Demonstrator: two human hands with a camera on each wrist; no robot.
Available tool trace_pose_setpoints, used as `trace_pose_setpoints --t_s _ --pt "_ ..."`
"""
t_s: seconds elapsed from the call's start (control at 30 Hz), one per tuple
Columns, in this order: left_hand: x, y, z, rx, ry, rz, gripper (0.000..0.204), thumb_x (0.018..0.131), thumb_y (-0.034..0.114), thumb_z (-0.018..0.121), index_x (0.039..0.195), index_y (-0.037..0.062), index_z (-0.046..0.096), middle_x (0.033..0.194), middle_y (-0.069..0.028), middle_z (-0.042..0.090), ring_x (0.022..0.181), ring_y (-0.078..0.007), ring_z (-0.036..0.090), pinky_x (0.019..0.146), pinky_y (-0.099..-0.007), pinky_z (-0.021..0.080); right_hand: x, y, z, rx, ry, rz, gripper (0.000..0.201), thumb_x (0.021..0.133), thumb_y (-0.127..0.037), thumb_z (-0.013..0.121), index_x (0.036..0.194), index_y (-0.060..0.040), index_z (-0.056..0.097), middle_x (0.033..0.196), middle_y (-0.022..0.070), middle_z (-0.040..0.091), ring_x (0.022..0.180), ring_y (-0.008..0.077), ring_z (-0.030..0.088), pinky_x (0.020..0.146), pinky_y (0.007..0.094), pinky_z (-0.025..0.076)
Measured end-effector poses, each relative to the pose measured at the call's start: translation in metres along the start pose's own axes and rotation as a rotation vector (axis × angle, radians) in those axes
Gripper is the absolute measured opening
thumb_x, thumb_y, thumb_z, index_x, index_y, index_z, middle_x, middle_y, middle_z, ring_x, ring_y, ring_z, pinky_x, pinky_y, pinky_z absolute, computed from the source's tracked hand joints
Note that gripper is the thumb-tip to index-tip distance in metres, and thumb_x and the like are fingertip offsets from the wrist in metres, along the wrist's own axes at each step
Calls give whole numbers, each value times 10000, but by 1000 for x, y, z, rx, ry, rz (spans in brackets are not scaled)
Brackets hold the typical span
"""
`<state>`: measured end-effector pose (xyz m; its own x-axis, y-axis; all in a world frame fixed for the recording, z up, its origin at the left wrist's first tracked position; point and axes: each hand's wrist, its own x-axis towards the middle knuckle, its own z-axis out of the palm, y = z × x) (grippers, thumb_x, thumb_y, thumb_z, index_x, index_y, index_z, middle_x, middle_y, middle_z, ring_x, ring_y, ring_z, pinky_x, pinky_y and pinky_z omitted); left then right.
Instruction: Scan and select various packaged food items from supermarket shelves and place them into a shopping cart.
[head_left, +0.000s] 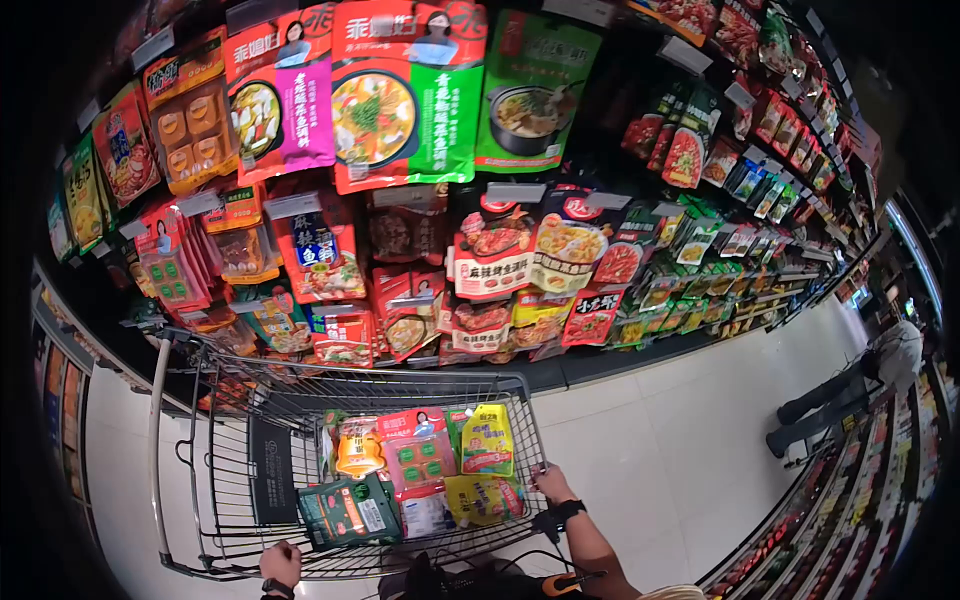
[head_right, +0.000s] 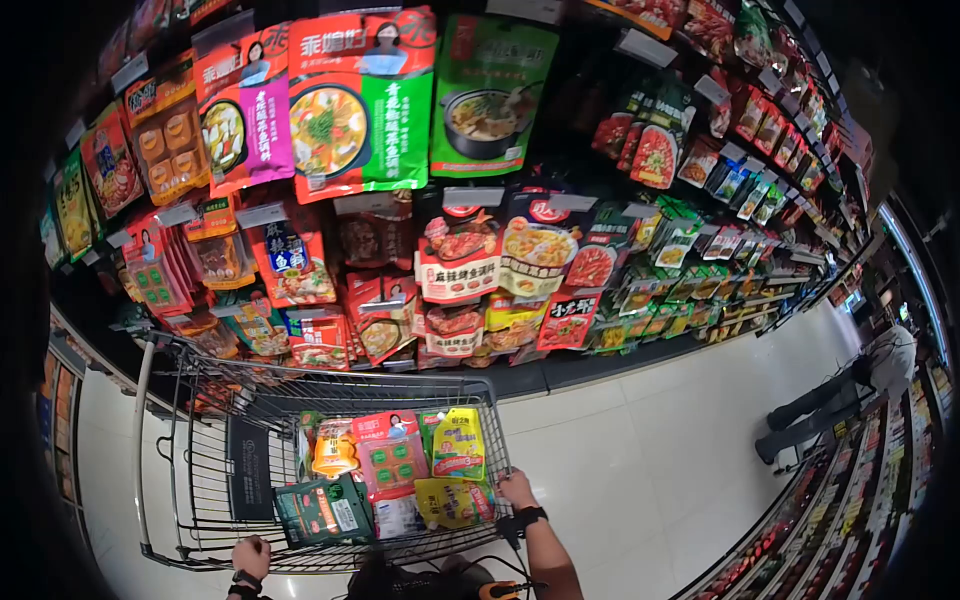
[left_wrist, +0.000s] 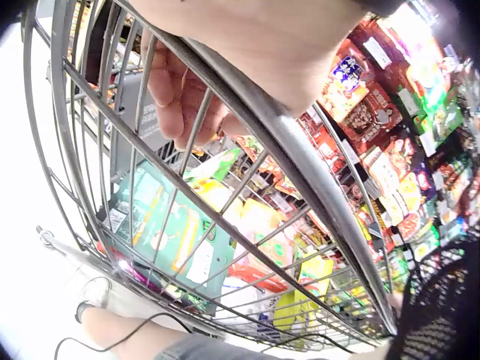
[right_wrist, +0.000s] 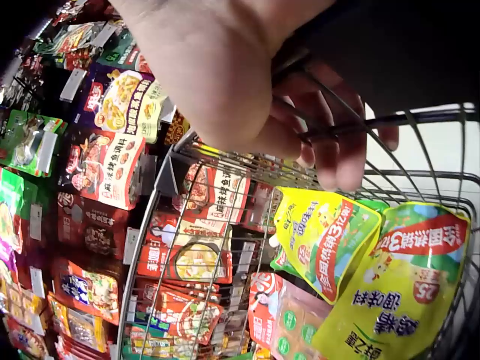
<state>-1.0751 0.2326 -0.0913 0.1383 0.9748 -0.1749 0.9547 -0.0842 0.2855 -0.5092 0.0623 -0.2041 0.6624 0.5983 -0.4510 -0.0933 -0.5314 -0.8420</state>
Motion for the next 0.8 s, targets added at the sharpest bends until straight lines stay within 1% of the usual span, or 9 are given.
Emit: trace_pose_setpoints --t_s 0.1,0.17,0.27,0.3,0.33,0.37,0.5,0.57,0.8 --pt "-5 22 -1 -10 54 -27 194 748 235 595 670 63 639 595 -111 618 584 -313 614 579 -412 495 -6 -21 -3 -178 59 18 229 872 -185 566 851 40 603 658 129 632 556 195 639 501 328 519" --pt "-8 25 3 4 98 0 198 740 236 600 658 59 635 589 -109 615 578 -310 612 577 -405 493 -2 -15 -11 -278 61 -22 248 858 -180 555 894 66 567 639 180 633 550 253 652 532 355 521" --pt "-16 39 6 6 75 10 211 752 229 592 662 42 628 586 -124 610 558 -311 601 564 -402 482 9 10 -27 -296 59 -22 253 860 -188 548 904 59 577 644 189 636 560 260 655 549 368 525" --pt "-18 48 8 -6 66 0 217 761 221 589 668 28 626 591 -134 611 552 -311 598 557 -397 478 10 7 -34 -308 102 -47 200 844 -171 581 811 24 609 601 107 606 505 191 613 487 335 507" --pt "-18 53 13 57 99 72 252 774 253 566 645 41 610 570 -126 599 547 -322 589 557 -418 477 7 4 -38 -267 94 -38 196 841 -169 578 806 22 609 599 105 605 504 191 612 485 333 507" --pt "-22 57 8 30 59 25 269 782 266 561 644 39 606 582 -132 600 560 -327 590 558 -423 475 9 6 -42 -226 86 -28 193 839 -166 575 802 20 608 596 103 604 504 192 611 484 332 507" --pt "-19 75 4 13 44 39 260 797 270 556 681 46 617 615 -132 613 583 -328 596 568 -425 477 21 -3 -52 -295 90 5 191 837 -159 577 814 29 603 637 112 620 524 190 619 483 327 516" --pt "-25 78 10 43 57 37 251 795 272 555 696 51 623 621 -131 616 589 -328 599 572 -425 480 21 -1 -60 -257 105 -16 210 828 -172 566 840 33 612 667 178 644 565 278 654 558 368 534" --pt "-29 95 20 56 11 101 253 788 287 562 701 64 645 611 -125 622 572 -325 605 558 -428 487 26 -3 -84 -276 136 17 183 817 -139 595 847 41 602 643 151 634 541 233 643 509 344 529"
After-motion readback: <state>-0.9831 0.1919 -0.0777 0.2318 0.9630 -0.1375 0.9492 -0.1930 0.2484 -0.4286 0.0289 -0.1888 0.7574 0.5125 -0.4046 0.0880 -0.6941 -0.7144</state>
